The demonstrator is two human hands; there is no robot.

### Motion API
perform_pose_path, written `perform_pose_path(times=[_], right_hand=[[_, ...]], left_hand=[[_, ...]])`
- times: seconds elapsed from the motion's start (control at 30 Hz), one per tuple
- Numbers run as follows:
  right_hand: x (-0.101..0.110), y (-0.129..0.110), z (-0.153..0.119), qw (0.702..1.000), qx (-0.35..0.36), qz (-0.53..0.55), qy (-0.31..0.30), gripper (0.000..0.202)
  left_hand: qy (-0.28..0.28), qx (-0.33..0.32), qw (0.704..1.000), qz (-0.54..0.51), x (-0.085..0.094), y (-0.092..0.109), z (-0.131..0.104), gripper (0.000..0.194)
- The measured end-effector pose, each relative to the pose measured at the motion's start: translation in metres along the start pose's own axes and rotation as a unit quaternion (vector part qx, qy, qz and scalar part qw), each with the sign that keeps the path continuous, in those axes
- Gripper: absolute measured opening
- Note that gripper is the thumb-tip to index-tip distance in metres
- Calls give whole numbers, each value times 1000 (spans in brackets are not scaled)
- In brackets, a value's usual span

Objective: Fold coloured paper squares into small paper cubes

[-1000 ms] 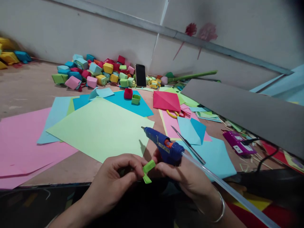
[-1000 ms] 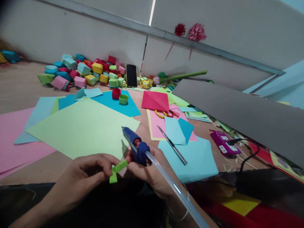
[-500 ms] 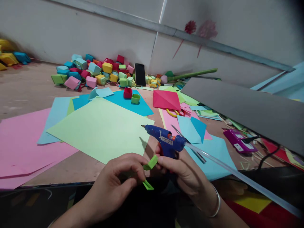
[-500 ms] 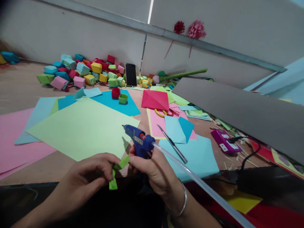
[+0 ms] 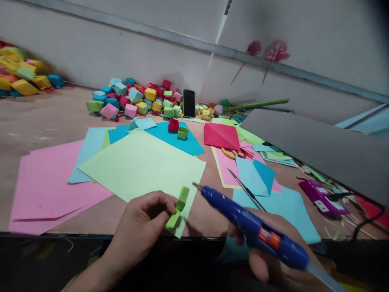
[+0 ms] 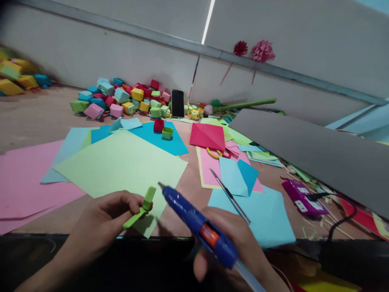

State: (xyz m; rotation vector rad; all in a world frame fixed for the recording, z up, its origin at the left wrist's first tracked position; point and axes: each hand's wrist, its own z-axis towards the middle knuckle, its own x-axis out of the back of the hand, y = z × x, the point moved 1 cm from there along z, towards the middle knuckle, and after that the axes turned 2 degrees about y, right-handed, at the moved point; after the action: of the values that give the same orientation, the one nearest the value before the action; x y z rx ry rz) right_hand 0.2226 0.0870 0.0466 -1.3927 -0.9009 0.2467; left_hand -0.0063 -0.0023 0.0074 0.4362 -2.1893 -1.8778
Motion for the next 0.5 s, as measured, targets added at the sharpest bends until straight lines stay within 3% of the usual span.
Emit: perform_pose_path(times=[0.13, 0.3, 0.5], right_hand=[[2, 8, -3, 998, -13, -16, -52, 67], [-5, 15, 4, 988, -88, 35, -126, 56], [-7, 14, 10, 990, -56, 15, -131, 56]], left_hand=[[19, 18, 999, -37, 3, -1, 4, 13], [19, 29, 997, -72, 3, -1, 5, 14], [-6, 43, 986, -164, 4, 3, 5, 18]])
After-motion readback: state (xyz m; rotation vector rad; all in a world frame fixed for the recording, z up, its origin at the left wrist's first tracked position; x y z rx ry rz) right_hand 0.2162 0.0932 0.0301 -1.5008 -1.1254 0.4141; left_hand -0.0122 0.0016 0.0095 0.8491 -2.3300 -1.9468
